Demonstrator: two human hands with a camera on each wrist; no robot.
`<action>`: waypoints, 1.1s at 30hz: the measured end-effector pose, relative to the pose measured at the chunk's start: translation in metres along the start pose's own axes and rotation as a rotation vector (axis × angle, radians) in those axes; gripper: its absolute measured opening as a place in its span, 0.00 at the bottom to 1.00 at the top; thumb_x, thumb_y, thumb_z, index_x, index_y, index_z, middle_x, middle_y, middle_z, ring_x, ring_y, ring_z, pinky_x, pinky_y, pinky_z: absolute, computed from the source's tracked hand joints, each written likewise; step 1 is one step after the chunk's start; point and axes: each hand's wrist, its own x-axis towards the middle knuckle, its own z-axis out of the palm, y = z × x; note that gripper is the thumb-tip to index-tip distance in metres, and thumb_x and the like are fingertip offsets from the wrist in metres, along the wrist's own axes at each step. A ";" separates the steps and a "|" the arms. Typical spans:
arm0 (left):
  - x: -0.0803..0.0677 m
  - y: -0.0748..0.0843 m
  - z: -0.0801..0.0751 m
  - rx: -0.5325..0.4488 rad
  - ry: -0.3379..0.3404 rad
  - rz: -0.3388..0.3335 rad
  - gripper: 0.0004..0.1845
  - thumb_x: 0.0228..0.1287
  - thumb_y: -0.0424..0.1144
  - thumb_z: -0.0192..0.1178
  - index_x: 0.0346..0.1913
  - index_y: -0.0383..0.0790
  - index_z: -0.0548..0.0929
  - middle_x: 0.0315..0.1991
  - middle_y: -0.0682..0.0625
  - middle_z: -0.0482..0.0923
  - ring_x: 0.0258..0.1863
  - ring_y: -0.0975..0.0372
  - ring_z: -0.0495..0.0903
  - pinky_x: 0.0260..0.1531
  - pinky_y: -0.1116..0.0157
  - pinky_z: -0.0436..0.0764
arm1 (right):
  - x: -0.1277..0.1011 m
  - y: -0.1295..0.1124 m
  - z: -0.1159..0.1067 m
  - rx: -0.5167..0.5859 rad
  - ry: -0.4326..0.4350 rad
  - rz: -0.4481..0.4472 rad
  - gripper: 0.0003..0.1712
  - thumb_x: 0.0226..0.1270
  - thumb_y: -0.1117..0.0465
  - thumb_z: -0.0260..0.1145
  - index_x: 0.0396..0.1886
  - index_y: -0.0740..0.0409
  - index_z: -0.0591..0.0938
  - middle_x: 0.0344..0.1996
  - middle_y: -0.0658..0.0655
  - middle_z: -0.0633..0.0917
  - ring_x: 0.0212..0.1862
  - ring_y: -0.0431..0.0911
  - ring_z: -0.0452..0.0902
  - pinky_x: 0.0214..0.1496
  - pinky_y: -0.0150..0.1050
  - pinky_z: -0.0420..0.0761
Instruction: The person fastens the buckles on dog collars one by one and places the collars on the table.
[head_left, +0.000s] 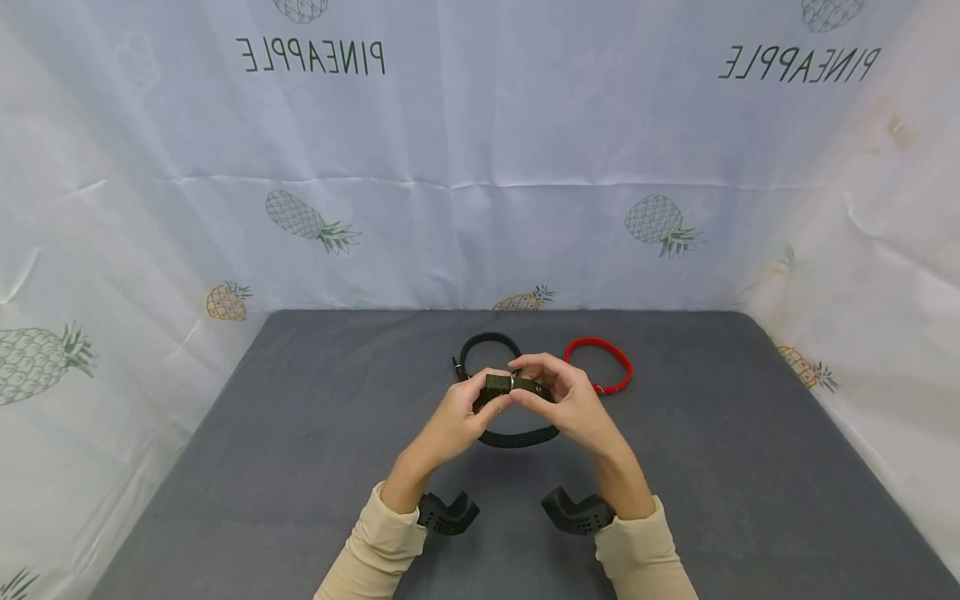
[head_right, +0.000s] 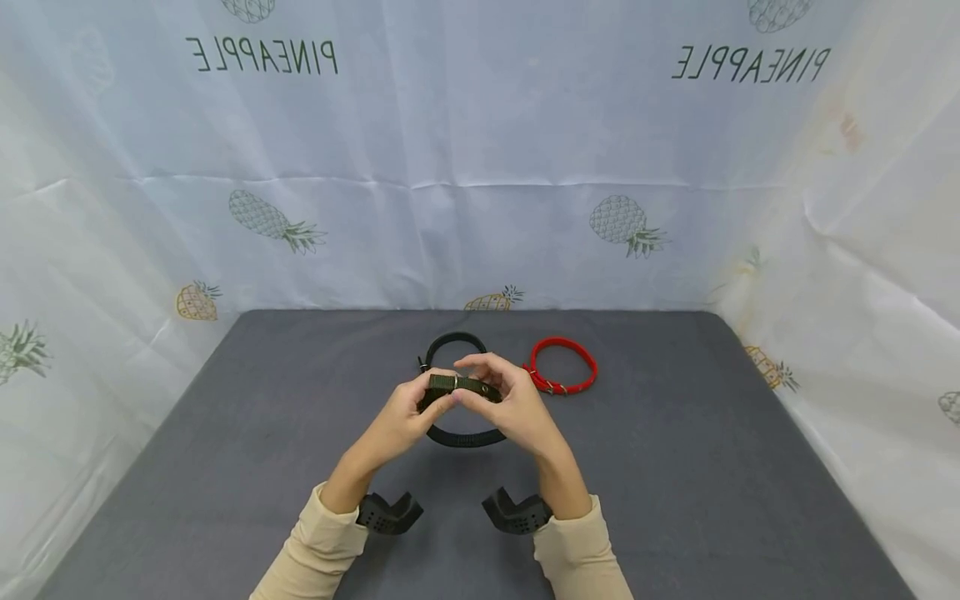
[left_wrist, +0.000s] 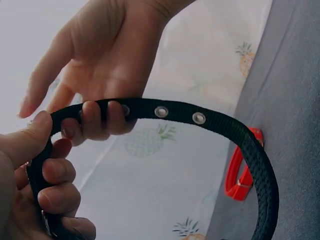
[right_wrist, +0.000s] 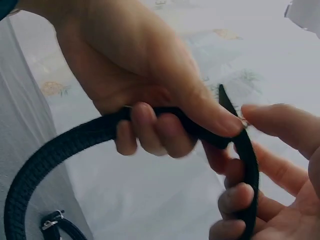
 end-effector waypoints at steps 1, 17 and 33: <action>0.000 0.000 0.000 0.001 -0.003 -0.008 0.15 0.72 0.39 0.53 0.56 0.36 0.74 0.34 0.42 0.78 0.26 0.69 0.70 0.30 0.73 0.74 | 0.000 0.000 0.001 0.007 0.000 -0.003 0.19 0.63 0.67 0.67 0.52 0.70 0.78 0.37 0.44 0.80 0.34 0.34 0.76 0.37 0.28 0.77; 0.000 -0.001 0.002 -0.026 0.186 0.083 0.16 0.67 0.34 0.58 0.56 0.33 0.74 0.50 0.39 0.79 0.50 0.54 0.82 0.52 0.64 0.81 | 0.002 0.006 0.001 0.000 0.111 -0.018 0.12 0.67 0.69 0.62 0.47 0.71 0.77 0.38 0.35 0.80 0.39 0.31 0.76 0.45 0.28 0.77; 0.002 -0.003 0.000 -0.125 0.333 0.277 0.15 0.60 0.25 0.63 0.49 0.22 0.79 0.41 0.35 0.77 0.45 0.74 0.79 0.47 0.73 0.82 | 0.002 0.006 0.007 -0.037 0.121 -0.039 0.09 0.65 0.71 0.62 0.44 0.69 0.79 0.34 0.38 0.80 0.34 0.34 0.73 0.38 0.29 0.75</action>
